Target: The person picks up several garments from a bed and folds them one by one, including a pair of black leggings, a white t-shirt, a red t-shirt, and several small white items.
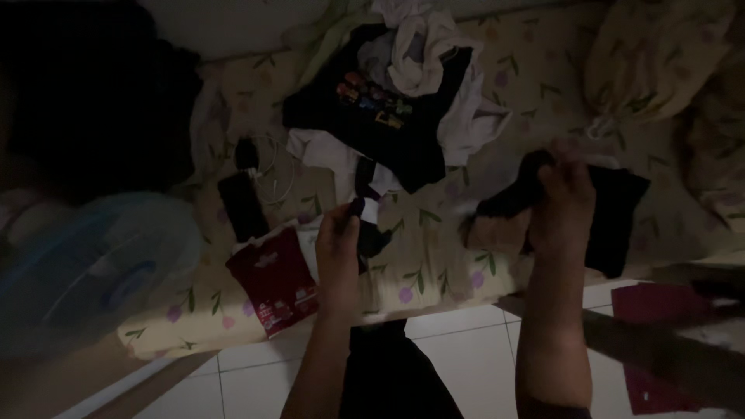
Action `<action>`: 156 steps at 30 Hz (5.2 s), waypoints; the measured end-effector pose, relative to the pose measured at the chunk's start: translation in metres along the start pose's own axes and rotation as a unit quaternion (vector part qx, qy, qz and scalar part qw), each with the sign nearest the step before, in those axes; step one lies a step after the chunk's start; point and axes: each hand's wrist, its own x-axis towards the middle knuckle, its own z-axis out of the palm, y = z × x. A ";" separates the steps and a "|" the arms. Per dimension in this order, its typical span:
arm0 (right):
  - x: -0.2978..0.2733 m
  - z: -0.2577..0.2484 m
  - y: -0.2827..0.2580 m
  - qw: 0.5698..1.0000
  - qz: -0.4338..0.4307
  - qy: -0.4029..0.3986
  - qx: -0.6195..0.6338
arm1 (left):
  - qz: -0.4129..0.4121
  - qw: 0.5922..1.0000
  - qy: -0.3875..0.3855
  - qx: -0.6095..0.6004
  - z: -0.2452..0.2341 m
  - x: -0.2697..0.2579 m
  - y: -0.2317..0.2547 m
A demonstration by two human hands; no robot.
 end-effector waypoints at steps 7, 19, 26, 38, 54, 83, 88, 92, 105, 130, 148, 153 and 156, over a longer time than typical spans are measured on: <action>-0.059 0.007 -0.021 0.984 0.129 -0.060 0.105 | 0.068 0.996 -0.017 0.059 -0.013 -0.032 0.010; -0.161 0.100 -0.047 0.954 -0.039 -0.274 -0.114 | 0.120 0.977 -0.170 0.046 0.018 -0.071 0.022; -0.163 0.115 -0.082 0.886 -0.187 -0.211 -0.367 | 0.172 0.945 -0.238 0.141 0.022 -0.088 0.062; -0.139 0.107 -0.104 0.857 -0.321 -0.192 -0.355 | 0.252 0.881 -0.327 0.232 0.016 -0.077 0.059; -0.050 0.077 -0.060 0.912 -0.261 -0.075 -0.307 | 0.038 0.907 -0.302 0.290 0.012 -0.057 -0.027; -0.121 0.050 0.029 0.827 0.053 -0.182 -0.529 | -0.108 0.965 -0.204 -0.120 0.013 -0.029 -0.033; -0.125 0.057 0.010 0.938 0.017 -0.269 -0.219 | -0.102 0.970 -0.202 -0.090 0.004 -0.015 -0.028; -0.140 0.054 -0.018 0.852 0.254 -0.262 -0.374 | -0.073 0.948 -0.259 -0.172 -0.002 -0.012 -0.029; -0.103 0.034 0.031 0.896 0.376 -0.192 0.134 | 0.013 0.948 -0.301 0.099 -0.016 -0.031 -0.057; -0.165 -0.010 0.039 0.890 -0.013 -0.268 -0.369 | -0.069 0.914 -0.400 0.008 -0.038 -0.014 -0.141; -0.150 0.025 0.120 0.857 -0.055 -0.060 -0.510 | -0.065 0.974 -0.216 -0.027 -0.013 -0.064 -0.122; -0.154 0.010 0.162 0.934 0.146 -0.135 -0.296 | -0.125 0.964 -0.215 0.090 -0.034 -0.055 -0.171; -0.153 0.008 0.178 0.933 0.297 -0.049 -0.196 | -0.125 0.943 -0.258 0.169 -0.053 -0.044 -0.218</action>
